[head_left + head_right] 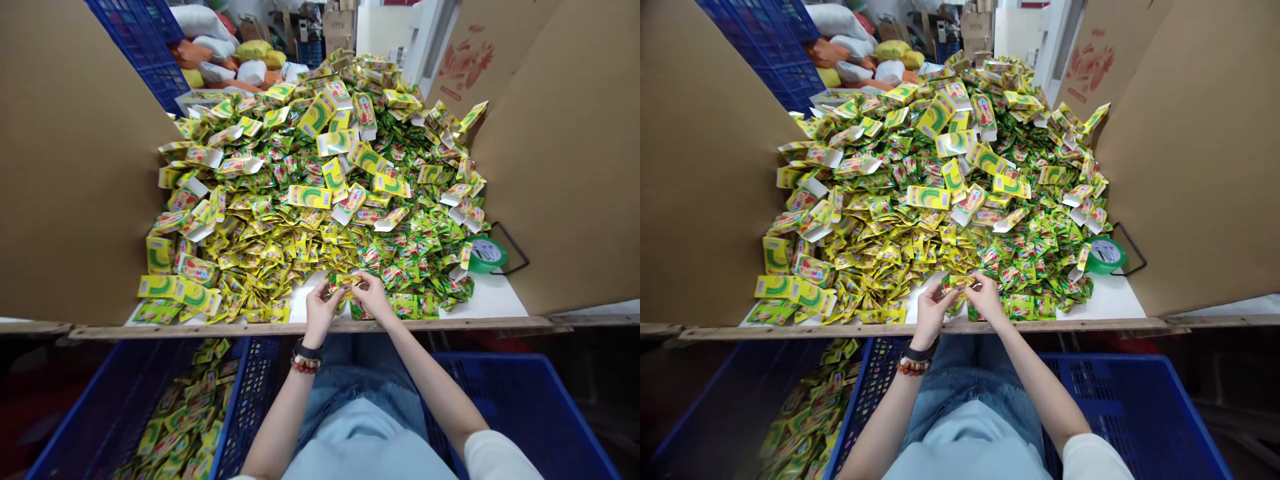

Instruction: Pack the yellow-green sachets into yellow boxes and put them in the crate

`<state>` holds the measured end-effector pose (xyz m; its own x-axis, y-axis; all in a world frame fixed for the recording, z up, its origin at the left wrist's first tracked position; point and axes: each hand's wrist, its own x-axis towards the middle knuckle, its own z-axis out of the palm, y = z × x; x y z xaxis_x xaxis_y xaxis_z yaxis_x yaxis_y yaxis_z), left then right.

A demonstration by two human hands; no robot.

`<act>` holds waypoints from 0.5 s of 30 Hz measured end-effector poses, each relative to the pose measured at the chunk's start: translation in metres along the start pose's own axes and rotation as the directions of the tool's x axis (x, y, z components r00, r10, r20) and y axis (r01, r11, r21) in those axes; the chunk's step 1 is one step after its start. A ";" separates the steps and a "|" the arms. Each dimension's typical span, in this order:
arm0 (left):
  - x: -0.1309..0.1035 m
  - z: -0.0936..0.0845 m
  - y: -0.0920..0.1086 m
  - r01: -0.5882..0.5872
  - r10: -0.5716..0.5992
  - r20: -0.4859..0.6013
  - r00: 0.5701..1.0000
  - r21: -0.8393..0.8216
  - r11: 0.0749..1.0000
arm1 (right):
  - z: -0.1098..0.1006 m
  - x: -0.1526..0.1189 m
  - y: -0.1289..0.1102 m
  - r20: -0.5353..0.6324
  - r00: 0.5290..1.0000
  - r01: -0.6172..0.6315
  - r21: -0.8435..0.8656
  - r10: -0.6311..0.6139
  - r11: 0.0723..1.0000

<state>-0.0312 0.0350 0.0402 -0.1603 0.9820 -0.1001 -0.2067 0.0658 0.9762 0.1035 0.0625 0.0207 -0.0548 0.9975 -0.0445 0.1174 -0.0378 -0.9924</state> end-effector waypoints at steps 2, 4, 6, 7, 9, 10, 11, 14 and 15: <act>-0.002 0.002 0.001 0.034 -0.034 0.006 0.999 -0.046 0.998 | -0.003 -0.003 -0.005 -0.010 1.000 0.019 0.088 -0.018 0.996; -0.005 0.005 -0.001 0.078 -0.077 0.011 0.997 -0.084 0.993 | -0.006 -0.007 -0.012 0.036 0.999 0.030 0.227 -0.039 0.973; -0.007 0.009 -0.002 0.082 -0.080 0.037 0.996 -0.071 0.994 | -0.007 -0.010 -0.016 0.081 0.996 0.009 0.361 -0.041 0.933; -0.006 0.010 -0.001 0.073 -0.070 0.076 0.995 -0.037 0.997 | -0.009 -0.011 -0.018 0.086 0.996 -0.013 0.406 -0.024 0.914; 0.008 0.009 0.008 0.033 -0.053 0.209 0.976 0.098 0.995 | -0.014 -0.014 -0.018 0.041 0.998 -0.055 0.468 0.040 0.882; 0.021 0.007 0.017 -0.016 -0.034 0.255 0.966 0.190 0.982 | -0.018 -0.015 -0.017 0.006 0.997 -0.069 0.487 0.075 0.871; 0.038 0.004 0.029 -0.085 0.009 0.252 0.968 0.293 0.952 | -0.022 -0.017 -0.016 -0.033 0.994 -0.074 0.497 0.104 0.865; 0.109 -0.009 0.075 -0.226 0.376 -0.106 0.920 0.642 0.733 | -0.035 -0.023 -0.012 -0.145 0.979 -0.053 0.488 0.140 0.871; 0.134 -0.012 0.090 -0.184 0.495 -0.229 0.838 0.735 0.652 | -0.038 -0.026 -0.011 -0.164 0.976 -0.046 0.484 0.142 0.874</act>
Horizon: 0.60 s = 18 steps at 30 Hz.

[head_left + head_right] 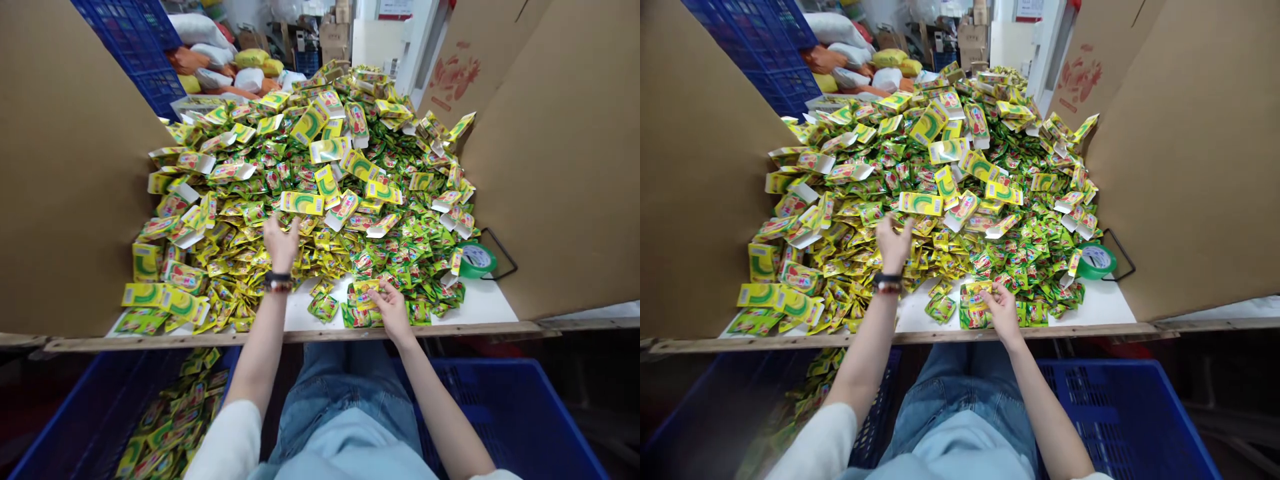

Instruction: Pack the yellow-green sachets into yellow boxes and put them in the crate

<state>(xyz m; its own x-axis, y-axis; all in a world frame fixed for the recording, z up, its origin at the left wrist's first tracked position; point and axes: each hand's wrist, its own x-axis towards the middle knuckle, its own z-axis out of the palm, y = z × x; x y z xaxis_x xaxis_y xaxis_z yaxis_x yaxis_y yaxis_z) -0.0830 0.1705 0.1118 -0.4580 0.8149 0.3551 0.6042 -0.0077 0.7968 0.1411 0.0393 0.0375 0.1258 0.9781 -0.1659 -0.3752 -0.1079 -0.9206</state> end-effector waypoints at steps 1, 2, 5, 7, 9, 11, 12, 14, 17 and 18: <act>0.026 0.003 0.003 0.017 -0.006 -0.109 0.994 0.104 0.994 | -0.003 -0.002 -0.001 -0.011 1.000 0.006 0.001 -0.006 1.000; 0.047 0.007 0.005 0.047 -0.019 -0.146 0.989 0.186 0.981 | -0.005 -0.005 -0.001 -0.017 1.000 0.013 0.003 -0.013 1.000; 0.075 0.018 0.014 0.060 -0.039 -0.073 0.997 0.315 0.947 | -0.008 -0.011 -0.001 -0.026 0.999 0.035 0.013 -0.035 0.999; 0.069 0.019 0.020 -0.001 0.008 -0.023 1.000 0.307 0.952 | -0.009 -0.014 -0.001 -0.042 0.998 0.055 0.012 -0.055 0.998; 0.049 0.013 0.026 -0.130 0.126 0.031 0.991 0.220 0.967 | -0.011 -0.015 -0.001 -0.069 0.994 0.080 0.006 -0.080 0.997; 0.019 0.002 0.031 -0.290 0.281 0.122 0.952 0.063 0.955 | -0.013 -0.016 -0.002 -0.089 0.991 0.098 -0.006 -0.098 0.995; 0.002 -0.005 0.032 -0.342 0.342 0.183 0.922 -0.030 0.939 | -0.013 -0.016 -0.003 -0.102 0.989 0.104 -0.014 -0.104 0.995; -0.036 -0.018 0.030 -0.339 0.390 0.326 0.861 -0.204 0.919 | -0.012 -0.016 -0.006 -0.132 0.984 0.115 -0.030 -0.118 0.993; -0.092 -0.029 0.018 -0.194 0.369 0.528 0.764 -0.357 0.914 | -0.007 -0.017 -0.011 -0.172 0.976 0.134 -0.014 -0.134 0.991; -0.108 -0.030 0.013 -0.152 0.363 0.574 0.734 -0.382 0.911 | -0.005 -0.017 -0.013 -0.175 0.975 0.137 0.004 -0.134 0.991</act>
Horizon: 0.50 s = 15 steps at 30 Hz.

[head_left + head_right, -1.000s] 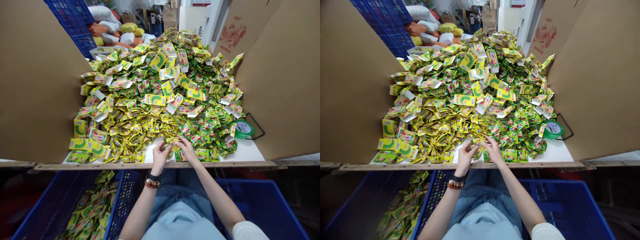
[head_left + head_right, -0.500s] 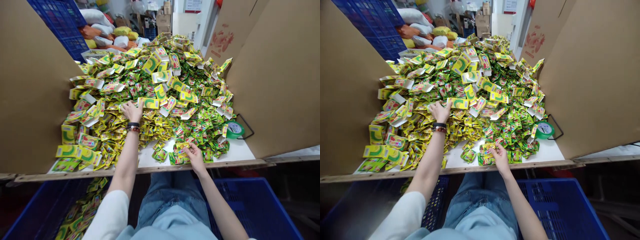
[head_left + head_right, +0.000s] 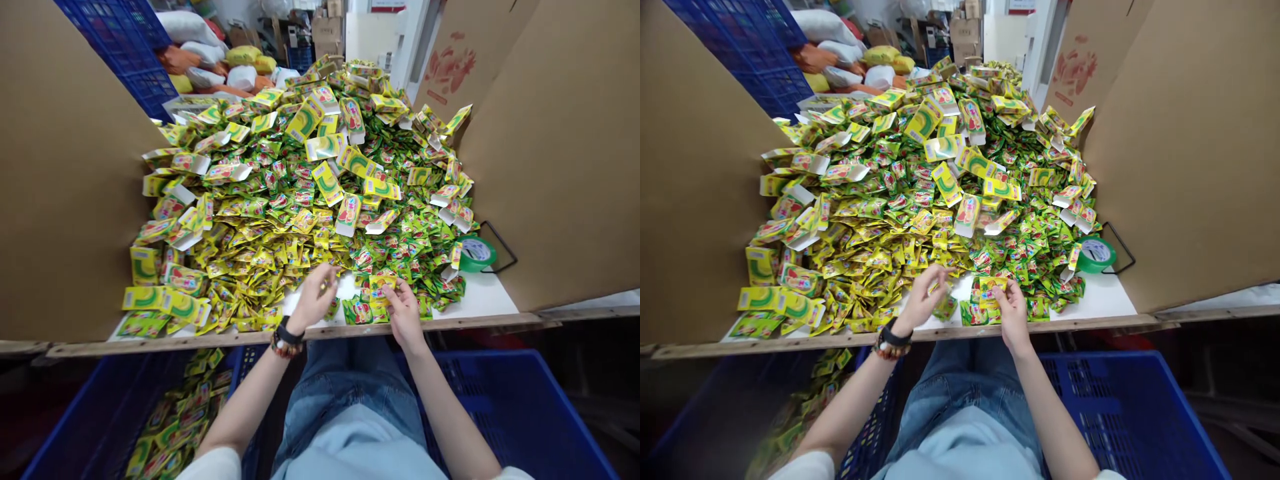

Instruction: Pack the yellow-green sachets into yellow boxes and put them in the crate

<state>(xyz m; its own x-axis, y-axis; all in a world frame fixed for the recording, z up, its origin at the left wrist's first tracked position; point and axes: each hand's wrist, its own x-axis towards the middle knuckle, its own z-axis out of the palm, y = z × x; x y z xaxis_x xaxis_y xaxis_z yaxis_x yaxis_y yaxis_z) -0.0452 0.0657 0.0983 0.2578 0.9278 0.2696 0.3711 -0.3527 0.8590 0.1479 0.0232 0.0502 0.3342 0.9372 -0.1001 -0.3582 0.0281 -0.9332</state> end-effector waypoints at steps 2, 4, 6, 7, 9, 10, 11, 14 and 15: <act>-0.021 0.017 -0.007 0.040 -0.036 0.090 0.995 -0.044 0.998 | 0.005 -0.001 -0.002 0.004 1.000 0.001 0.033 -0.001 0.999; -0.033 0.031 -0.015 0.098 -0.091 0.165 0.982 -0.034 0.995 | 0.009 -0.002 -0.002 0.006 1.000 0.009 0.041 -0.009 0.999; -0.037 0.040 -0.020 0.126 -0.124 0.200 0.972 0.004 0.992 | 0.011 -0.003 0.001 0.001 1.000 0.013 0.040 -0.013 0.999; -0.037 0.043 -0.022 0.104 -0.107 0.207 0.973 0.022 0.994 | 0.011 -0.004 0.002 -0.004 1.000 0.007 0.044 -0.007 0.999; -0.036 0.046 -0.024 -0.023 0.010 0.230 0.973 0.056 0.998 | 0.009 -0.004 0.004 -0.014 1.000 -0.019 0.061 0.020 0.998; -0.034 0.045 -0.026 -0.114 0.092 0.255 0.963 0.073 0.991 | 0.007 -0.005 0.005 -0.020 0.999 -0.034 0.072 0.035 0.997; -0.033 0.044 -0.027 -0.201 0.168 0.284 0.944 0.093 0.975 | 0.005 -0.005 0.004 -0.032 0.998 -0.042 0.084 0.045 0.996; -0.029 0.037 -0.034 -0.331 0.270 0.307 0.912 0.167 0.929 | 0.002 -0.008 -0.001 -0.098 0.995 0.002 0.094 0.007 0.996; -0.027 0.036 -0.036 -0.328 0.266 0.291 0.919 0.189 0.925 | 0.003 -0.009 -0.003 -0.116 0.993 0.039 0.079 -0.030 0.996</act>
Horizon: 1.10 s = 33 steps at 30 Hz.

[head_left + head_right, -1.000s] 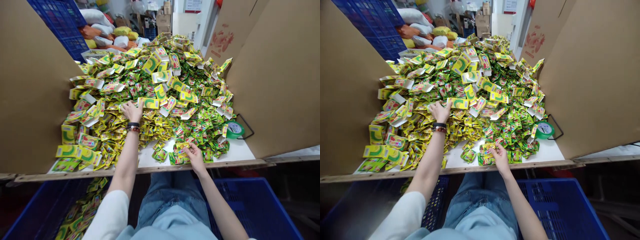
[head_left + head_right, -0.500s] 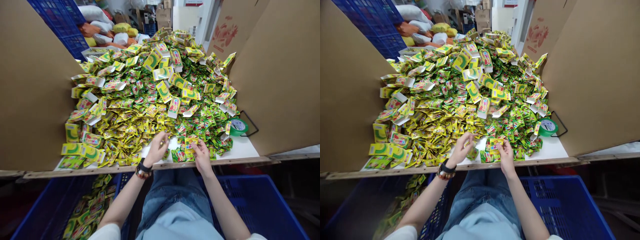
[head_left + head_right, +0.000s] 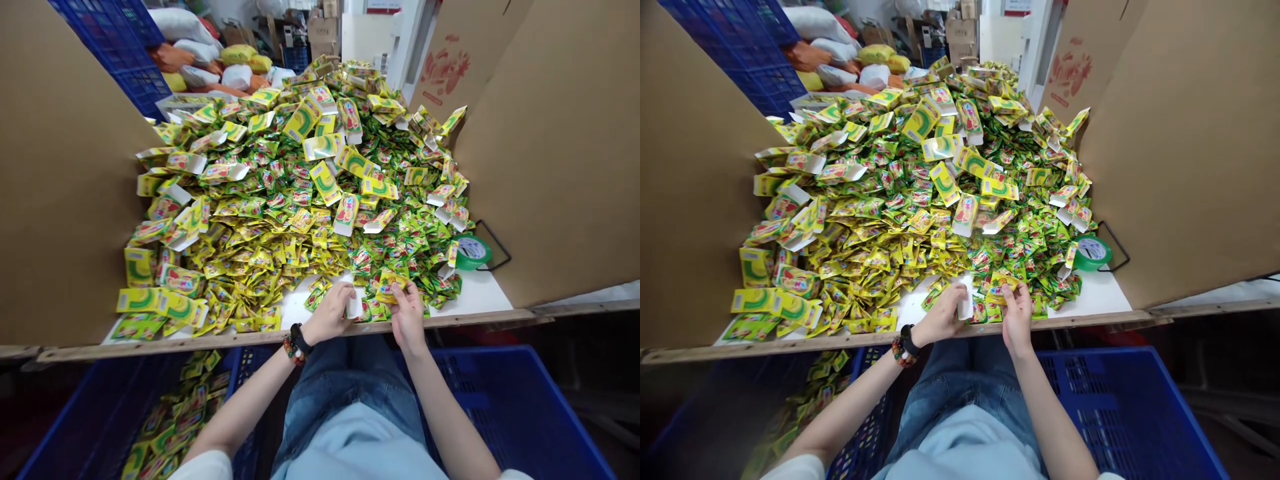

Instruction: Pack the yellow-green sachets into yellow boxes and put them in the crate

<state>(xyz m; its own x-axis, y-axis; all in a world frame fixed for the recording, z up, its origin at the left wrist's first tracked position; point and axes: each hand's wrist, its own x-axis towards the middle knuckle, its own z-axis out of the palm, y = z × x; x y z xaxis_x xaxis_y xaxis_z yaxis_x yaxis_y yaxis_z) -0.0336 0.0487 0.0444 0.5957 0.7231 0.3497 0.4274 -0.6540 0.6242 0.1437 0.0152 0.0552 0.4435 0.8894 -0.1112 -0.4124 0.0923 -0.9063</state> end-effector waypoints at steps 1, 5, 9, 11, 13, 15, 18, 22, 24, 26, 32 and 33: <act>0.001 0.000 -0.002 0.022 -0.022 -0.019 1.000 0.013 1.000 | 0.002 -0.002 -0.002 0.001 0.999 0.044 -0.019 -0.044 0.999; 0.003 0.005 0.001 0.136 -0.131 -0.136 0.982 0.028 0.990 | 0.014 -0.010 -0.006 0.128 0.972 0.217 -0.160 -0.197 0.963; 0.002 0.014 0.013 0.222 -0.209 -0.276 0.938 0.018 0.975 | 0.015 -0.006 -0.011 0.288 0.929 0.339 -0.408 -0.233 0.848; 0.001 0.017 0.018 0.246 -0.234 -0.285 0.930 0.006 0.969 | 0.010 -0.001 -0.018 0.391 0.901 0.382 -0.505 -0.190 0.774; 0.000 0.019 0.020 0.247 -0.240 -0.278 0.930 -0.009 0.969 | 0.008 0.003 -0.026 0.484 0.862 0.439 -0.566 -0.150 0.697; -0.001 0.024 0.021 0.237 -0.234 -0.290 0.928 -0.027 0.971 | 0.009 0.005 -0.032 0.543 0.826 0.512 -0.613 -0.150 0.602; -0.003 0.035 0.023 0.245 -0.255 -0.337 0.906 -0.073 0.967 | 0.018 0.002 -0.034 0.566 0.802 0.585 -0.679 -0.192 0.444; -0.006 0.050 0.028 0.303 -0.342 -0.434 0.833 -0.160 0.940 | 0.031 -0.011 -0.021 0.558 0.796 0.605 -0.735 -0.234 0.306; -0.008 0.056 0.029 0.323 -0.373 -0.490 0.787 -0.188 0.928 | 0.034 -0.017 -0.014 0.571 0.774 0.630 -0.736 -0.273 0.249; -0.010 0.059 0.028 0.326 -0.378 -0.534 0.757 -0.193 0.925 | 0.034 -0.021 -0.009 0.605 0.728 0.674 -0.717 -0.322 0.178; -0.015 0.062 0.020 0.286 -0.331 -0.585 0.741 -0.171 0.943 | 0.031 -0.021 -0.001 0.661 0.605 0.766 -0.636 -0.444 0.096; -0.017 0.062 0.018 0.275 -0.320 -0.589 0.742 -0.168 0.947 | 0.030 -0.022 -0.001 0.654 0.600 0.768 -0.633 -0.461 0.101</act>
<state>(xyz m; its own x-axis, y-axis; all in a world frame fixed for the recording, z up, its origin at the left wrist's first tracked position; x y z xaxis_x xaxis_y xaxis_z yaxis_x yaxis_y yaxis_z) 0.0065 0.0111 0.0065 -0.0947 0.8769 0.4712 0.4544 -0.3831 0.8042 0.1104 0.0096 0.0708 -0.0645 0.7836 0.6179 0.8024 0.4088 -0.4347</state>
